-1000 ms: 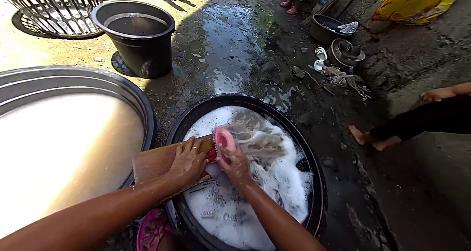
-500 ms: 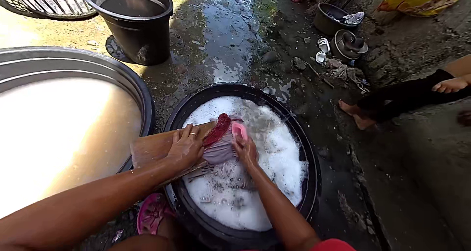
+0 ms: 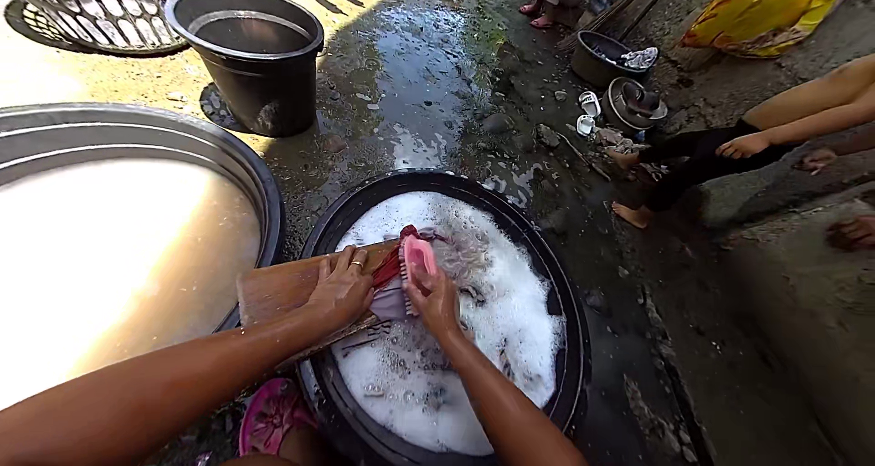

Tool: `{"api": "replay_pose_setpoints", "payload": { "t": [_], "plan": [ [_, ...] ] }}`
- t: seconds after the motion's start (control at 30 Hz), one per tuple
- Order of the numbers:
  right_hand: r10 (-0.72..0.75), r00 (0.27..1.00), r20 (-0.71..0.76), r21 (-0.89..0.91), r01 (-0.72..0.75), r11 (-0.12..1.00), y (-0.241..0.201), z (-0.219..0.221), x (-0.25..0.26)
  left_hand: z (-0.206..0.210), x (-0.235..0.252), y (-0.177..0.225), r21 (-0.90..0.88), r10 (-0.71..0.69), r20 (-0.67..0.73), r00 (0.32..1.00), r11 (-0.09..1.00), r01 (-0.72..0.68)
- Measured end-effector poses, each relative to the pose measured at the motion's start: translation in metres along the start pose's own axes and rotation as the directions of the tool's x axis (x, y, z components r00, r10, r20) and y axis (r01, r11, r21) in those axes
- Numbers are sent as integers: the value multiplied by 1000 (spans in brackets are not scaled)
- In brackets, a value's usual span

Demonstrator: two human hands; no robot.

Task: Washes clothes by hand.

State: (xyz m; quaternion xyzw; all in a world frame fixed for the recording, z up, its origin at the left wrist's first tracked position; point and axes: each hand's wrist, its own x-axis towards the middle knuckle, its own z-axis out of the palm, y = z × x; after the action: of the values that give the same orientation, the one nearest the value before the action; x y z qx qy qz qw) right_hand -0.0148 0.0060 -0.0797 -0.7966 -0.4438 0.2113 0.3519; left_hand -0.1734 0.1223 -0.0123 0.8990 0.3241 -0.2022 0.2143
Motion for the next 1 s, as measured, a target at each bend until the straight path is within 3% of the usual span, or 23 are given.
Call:
{"api": "replay_pose_setpoints", "payload": {
  "t": [0.07,0.1,0.17,0.23,0.33,0.43,0.57,0.67,0.73,0.8,0.87,0.9,0.97,1.0],
  "plan": [
    [-127,992,16,36,127,991,-4,13,-20,0,1,2,20,-3,12,1000,1000,2],
    [-96,995,5,7,96,995,5,12,-14,-2,2,3,29,-6,23,1000,1000,6],
    [124,992,34,-99,-120,988,29,-12,19,-6,8,6,44,9,47,999,999,-11],
    [250,968,-12,-108,-250,962,59,-34,46,-9,22,10,32,108,66,992,993,-110],
    [286,936,-205,-75,-306,949,79,-60,49,-25,47,33,-72,352,62,934,935,-348],
    [361,887,-288,-130,-410,903,115,-63,32,-49,54,69,-283,478,-107,872,826,-488],
    [437,834,-338,-120,-499,858,144,-44,17,-71,45,72,-526,246,-373,895,739,-422],
    [503,803,-321,-137,-564,814,136,-45,17,-55,35,33,-567,40,-299,953,796,-211],
    [400,858,-323,-163,-466,870,113,-46,17,-33,25,5,-459,-1,-224,975,882,-105],
    [30,899,-437,-121,-92,988,82,-24,21,-22,12,-7,-299,-26,-164,986,954,-24],
    [-257,884,-391,-95,239,966,33,6,1,-10,5,-10,-141,-12,-159,987,990,-10],
    [-336,890,-310,-75,329,941,12,19,-13,-3,3,-10,-64,12,-155,988,998,-22],
    [-354,922,-159,-74,346,935,-9,28,-25,-1,0,-13,44,34,-143,989,999,-28],
    [-267,956,-125,-84,258,963,-4,24,-17,-4,-2,-13,63,23,-120,993,998,-15]
  ]
}}
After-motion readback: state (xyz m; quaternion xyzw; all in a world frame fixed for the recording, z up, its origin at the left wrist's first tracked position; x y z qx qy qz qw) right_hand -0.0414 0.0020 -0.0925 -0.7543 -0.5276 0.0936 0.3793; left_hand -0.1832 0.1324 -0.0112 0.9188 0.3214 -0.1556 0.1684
